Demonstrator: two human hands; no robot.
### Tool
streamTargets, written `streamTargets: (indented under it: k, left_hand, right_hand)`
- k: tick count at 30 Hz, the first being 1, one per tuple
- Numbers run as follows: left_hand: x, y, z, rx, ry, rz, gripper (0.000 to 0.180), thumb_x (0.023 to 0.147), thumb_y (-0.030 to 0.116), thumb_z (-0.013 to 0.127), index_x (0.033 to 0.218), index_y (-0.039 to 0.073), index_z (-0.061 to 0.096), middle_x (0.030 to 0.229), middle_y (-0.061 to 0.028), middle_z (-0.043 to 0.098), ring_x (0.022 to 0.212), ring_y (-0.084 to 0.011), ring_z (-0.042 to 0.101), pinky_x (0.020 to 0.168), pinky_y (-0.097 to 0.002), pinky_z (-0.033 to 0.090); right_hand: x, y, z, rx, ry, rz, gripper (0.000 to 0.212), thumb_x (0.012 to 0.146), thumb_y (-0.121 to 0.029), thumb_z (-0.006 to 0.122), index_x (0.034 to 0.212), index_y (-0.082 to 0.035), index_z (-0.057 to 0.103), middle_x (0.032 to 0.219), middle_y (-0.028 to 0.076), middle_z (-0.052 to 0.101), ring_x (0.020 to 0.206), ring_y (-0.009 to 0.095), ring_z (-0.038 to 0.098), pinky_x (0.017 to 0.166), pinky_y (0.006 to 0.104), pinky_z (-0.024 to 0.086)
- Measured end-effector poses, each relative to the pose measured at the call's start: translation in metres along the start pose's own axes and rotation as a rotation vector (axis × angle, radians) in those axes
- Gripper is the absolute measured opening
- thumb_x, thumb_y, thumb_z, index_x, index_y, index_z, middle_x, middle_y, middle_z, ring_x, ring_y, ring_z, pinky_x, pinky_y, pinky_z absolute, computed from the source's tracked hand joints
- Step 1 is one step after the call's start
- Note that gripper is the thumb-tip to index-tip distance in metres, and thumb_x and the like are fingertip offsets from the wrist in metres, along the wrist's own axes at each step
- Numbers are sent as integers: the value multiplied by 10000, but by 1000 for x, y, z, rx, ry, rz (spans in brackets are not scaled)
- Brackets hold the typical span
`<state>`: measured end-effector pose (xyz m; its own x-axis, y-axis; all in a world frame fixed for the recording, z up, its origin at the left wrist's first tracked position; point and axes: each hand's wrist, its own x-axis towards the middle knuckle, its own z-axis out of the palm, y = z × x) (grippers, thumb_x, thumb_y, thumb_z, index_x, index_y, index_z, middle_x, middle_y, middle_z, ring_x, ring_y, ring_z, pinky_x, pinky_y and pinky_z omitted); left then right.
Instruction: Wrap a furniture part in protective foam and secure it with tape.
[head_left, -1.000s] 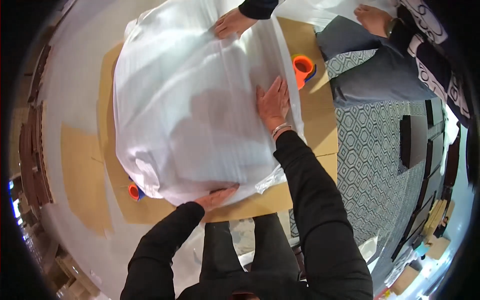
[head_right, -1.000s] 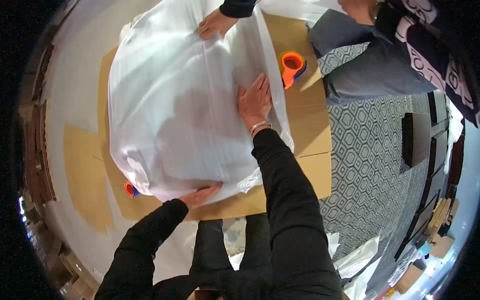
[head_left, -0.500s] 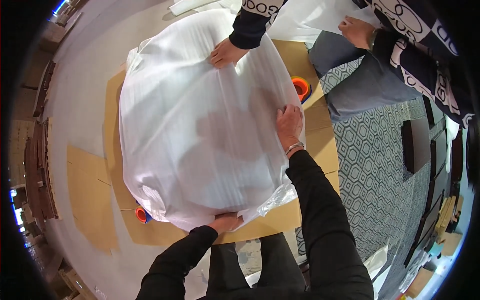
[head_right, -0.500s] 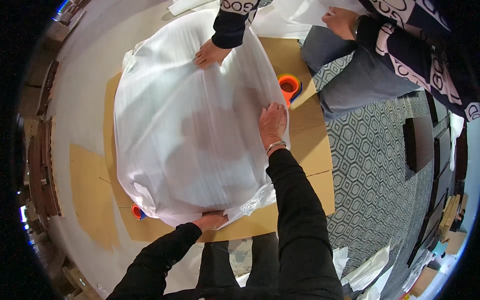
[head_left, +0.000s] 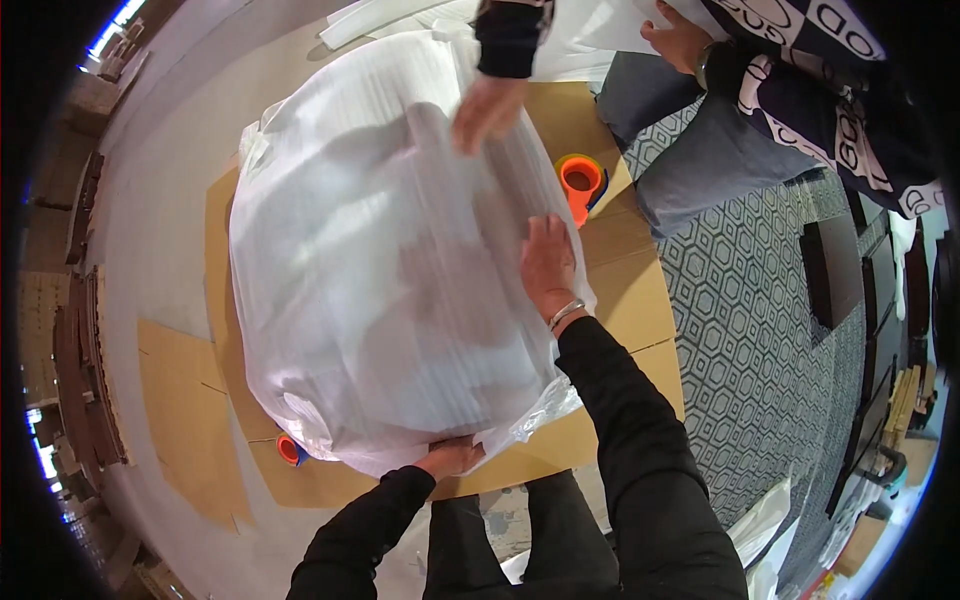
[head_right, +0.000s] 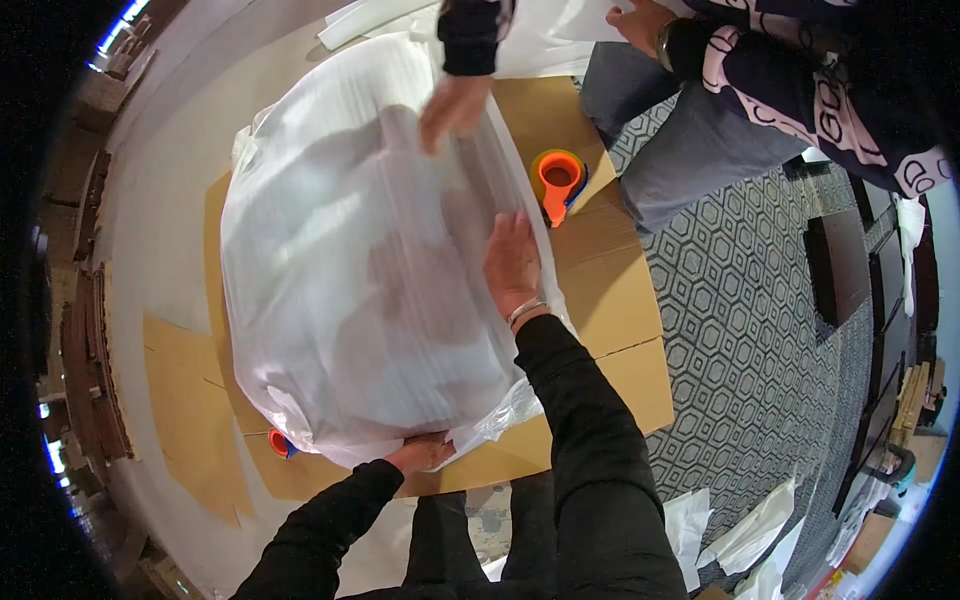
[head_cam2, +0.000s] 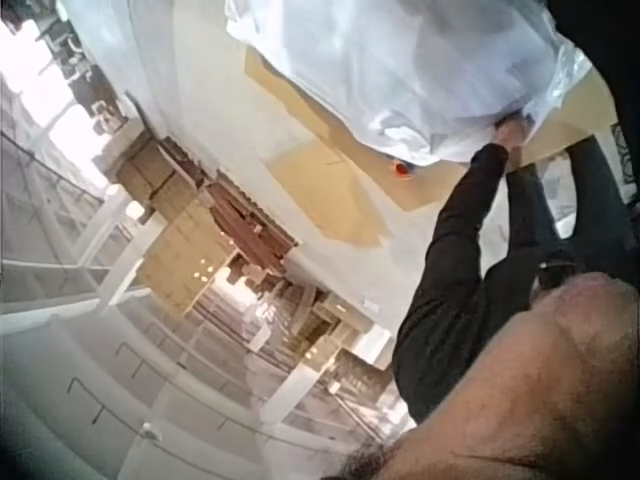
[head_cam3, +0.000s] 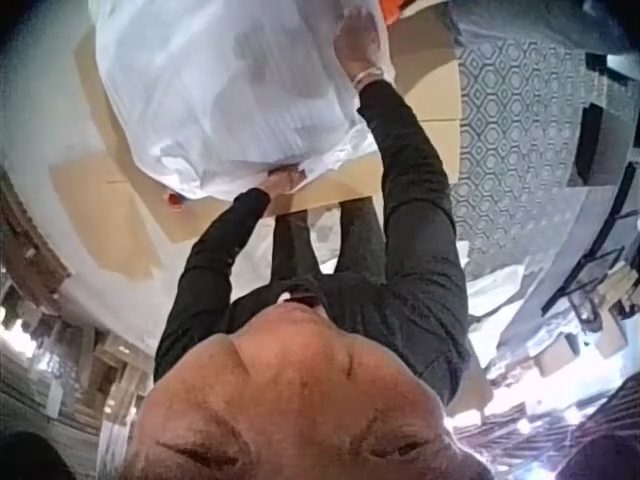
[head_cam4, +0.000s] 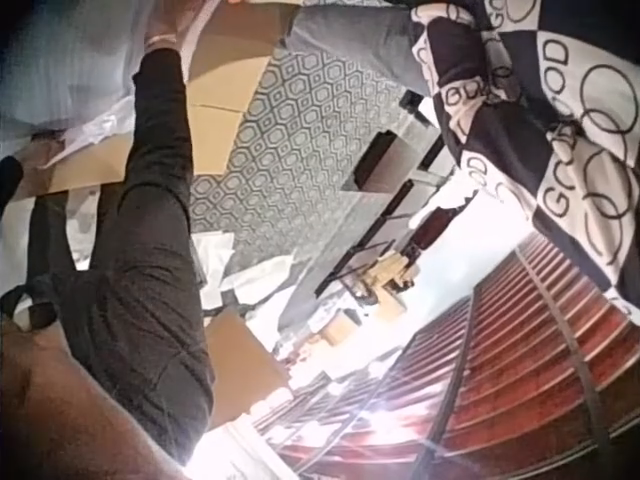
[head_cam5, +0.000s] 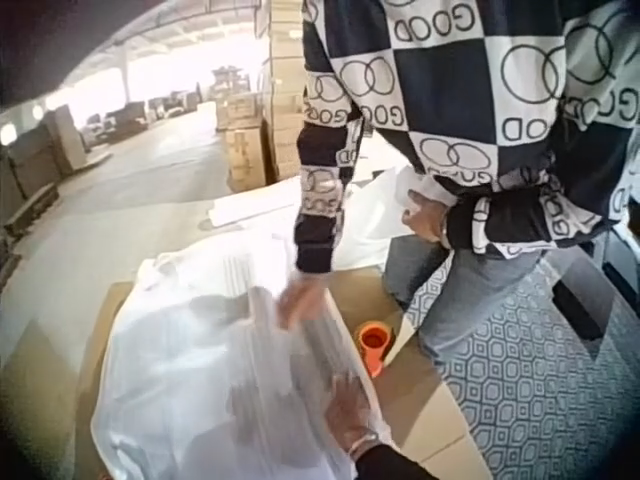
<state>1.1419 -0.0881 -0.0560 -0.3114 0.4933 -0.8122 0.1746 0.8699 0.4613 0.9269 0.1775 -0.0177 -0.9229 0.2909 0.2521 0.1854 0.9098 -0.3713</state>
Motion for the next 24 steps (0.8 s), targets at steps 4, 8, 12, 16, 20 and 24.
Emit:
streamTargets:
  k: [4,8,12,16,20,24]
  left_hand:
    - [3,-1,3,-65,13,-1,586,922,410,414,1403,77,366,1304,-302,492,1229,-424,469,1046,-462,353]
    - [-1,-4,5,-109,158,133,559,919,388,429,1367,54,413,1287,-290,513,1202,-421,492,1036,-452,365]
    - [-3,-5,5,-46,45,68,617,877,462,478,1289,4,466,1234,-274,552,1173,-423,515,998,-474,399]
    - [-1,-1,5,41,111,113,434,912,366,476,1173,30,566,1062,-233,620,1017,-398,586,878,-475,450]
    - [-5,6,1,-80,216,136,436,895,357,497,1174,29,561,1060,-248,613,999,-404,586,860,-487,451]
    - [-26,19,-13,-429,113,10,551,892,396,535,1286,13,502,1235,-228,567,1133,-338,558,966,-423,412]
  right_hand:
    - [-28,-10,4,-179,6,-130,386,844,-220,574,1182,-34,566,1287,155,501,1223,325,445,1041,459,357]
    - [-53,-13,0,-19,-135,-137,411,859,-273,574,1202,-48,573,1311,153,493,1228,320,440,1044,470,347]
    - [-67,-14,-9,81,-169,-118,418,864,-291,567,1209,-55,569,1320,152,489,1232,316,437,1029,485,354]
    - [-74,-12,-22,253,-258,-34,390,854,-261,576,1163,-24,584,1299,186,509,1195,350,472,1000,480,385]
    - [-82,-9,-37,342,-234,-77,353,821,-191,624,1110,9,600,1221,218,560,1129,388,515,980,436,409]
    - [-99,-9,-59,452,-228,-40,330,825,-159,644,1107,7,598,1187,205,579,1113,384,521,969,436,416]
